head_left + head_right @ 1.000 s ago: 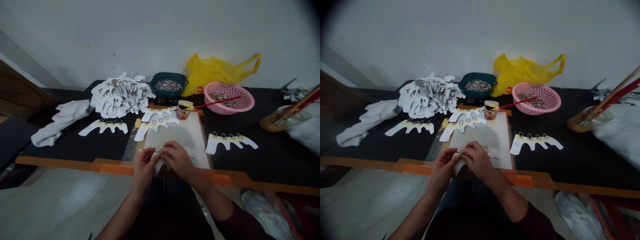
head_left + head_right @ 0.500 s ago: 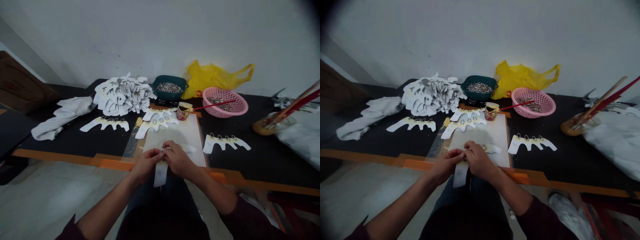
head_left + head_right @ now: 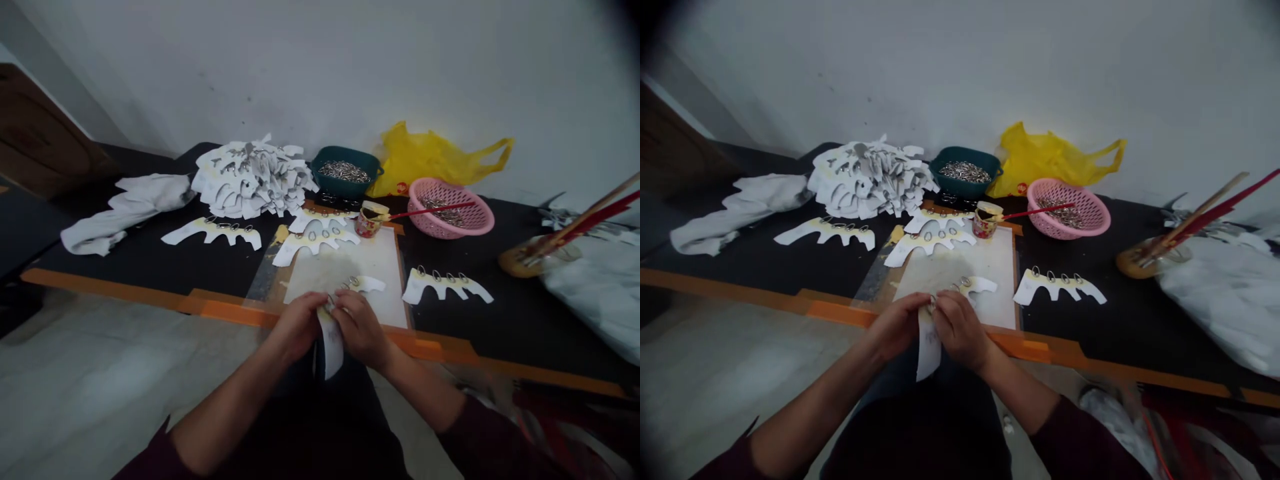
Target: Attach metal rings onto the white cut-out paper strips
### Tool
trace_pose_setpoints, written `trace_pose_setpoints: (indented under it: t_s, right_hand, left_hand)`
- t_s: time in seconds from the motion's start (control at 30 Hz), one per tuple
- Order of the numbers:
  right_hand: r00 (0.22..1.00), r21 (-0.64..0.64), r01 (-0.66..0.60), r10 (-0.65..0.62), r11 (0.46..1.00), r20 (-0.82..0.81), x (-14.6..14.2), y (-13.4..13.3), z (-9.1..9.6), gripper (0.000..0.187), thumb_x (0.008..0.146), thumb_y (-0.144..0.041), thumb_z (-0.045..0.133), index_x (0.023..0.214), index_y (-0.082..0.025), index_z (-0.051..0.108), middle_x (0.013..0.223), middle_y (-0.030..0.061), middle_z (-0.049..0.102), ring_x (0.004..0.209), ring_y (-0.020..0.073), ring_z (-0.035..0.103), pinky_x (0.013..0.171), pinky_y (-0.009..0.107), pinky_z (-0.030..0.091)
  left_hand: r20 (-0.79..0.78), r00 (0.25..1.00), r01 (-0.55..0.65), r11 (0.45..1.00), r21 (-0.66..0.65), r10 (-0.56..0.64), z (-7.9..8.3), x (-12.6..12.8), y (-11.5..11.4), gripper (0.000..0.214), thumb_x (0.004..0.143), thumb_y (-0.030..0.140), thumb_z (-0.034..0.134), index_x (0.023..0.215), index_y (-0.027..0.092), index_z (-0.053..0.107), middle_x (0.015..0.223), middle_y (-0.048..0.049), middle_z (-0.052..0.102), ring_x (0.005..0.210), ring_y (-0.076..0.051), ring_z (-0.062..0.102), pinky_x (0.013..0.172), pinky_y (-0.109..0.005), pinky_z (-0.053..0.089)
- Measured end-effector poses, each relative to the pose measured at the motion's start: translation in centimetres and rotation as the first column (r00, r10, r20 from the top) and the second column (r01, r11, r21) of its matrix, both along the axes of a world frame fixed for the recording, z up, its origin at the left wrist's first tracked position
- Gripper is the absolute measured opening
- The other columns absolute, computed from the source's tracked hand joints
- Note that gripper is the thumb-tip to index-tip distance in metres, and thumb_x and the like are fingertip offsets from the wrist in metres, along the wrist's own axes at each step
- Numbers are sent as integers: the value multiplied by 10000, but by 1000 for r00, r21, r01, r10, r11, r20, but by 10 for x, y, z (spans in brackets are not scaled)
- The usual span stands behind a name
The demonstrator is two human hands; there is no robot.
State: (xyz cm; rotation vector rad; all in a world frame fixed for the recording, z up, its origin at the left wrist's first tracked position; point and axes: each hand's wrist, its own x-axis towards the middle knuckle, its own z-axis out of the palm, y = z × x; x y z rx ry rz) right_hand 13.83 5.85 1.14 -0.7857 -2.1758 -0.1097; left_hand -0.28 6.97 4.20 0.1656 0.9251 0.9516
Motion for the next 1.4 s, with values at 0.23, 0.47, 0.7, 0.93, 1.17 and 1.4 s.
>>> trace_pose_setpoints:
  t_s: [0.23,0.47,0.7,0.93,1.17,1.4]
  right_hand:
    - [998,13,52,-52,999,-36,-7,-3,-7,216,794,-50,511,967,-174,544,956,91,521,1073,236,470,873,427,493]
    - [984,-334,92,-136,938,-112,-3,-3,9,124,821,-126,490,861,-215,566,887,49,583,1020,220,497,897,443,398]
    - [946,-506,247,-318,826,-57,-13,-4,31,232,759,-158,584,981,-216,551,805,23,633,942,227,533,905,434,296]
    - [906,-694,30,-313,720,-286,-18,-1,23,235,742,-118,540,958,-203,575,808,18,584,835,173,556,800,333,435]
    - [894,-656,-64,-249,752,-373,-20,-7,17,182,794,-158,522,963,-218,548,853,22,558,890,173,530,839,339,435]
    - [950,-553,172,-286,815,-126,-20,-9,25,394,787,-152,547,1165,-228,469,821,33,615,959,233,517,935,456,317]
  left_hand:
    - [-78,996,-31,999,23,33,-3,-1,-12,283,481,93,757,689,129,568,562,2,610,514,-112,564,562,-242,444]
    - [-207,968,-108,981,160,141,-9,-6,-17,281,489,160,766,710,137,595,603,11,626,518,-104,555,542,-231,436]
    - [-408,890,-27,917,399,203,-10,-1,-16,188,604,190,707,775,159,635,750,-4,655,679,-119,576,637,-223,437]
    - [-313,938,-42,945,324,149,-11,-4,-16,208,569,168,733,762,152,657,750,-20,671,685,-124,584,655,-233,443]
    - [-103,979,-160,976,146,176,-13,-8,-16,247,471,127,774,671,134,630,638,-1,651,600,-109,581,630,-232,449]
    - [-344,917,-83,941,327,201,-11,-7,-23,199,560,204,748,722,143,651,689,-8,656,644,-117,571,636,-220,435]
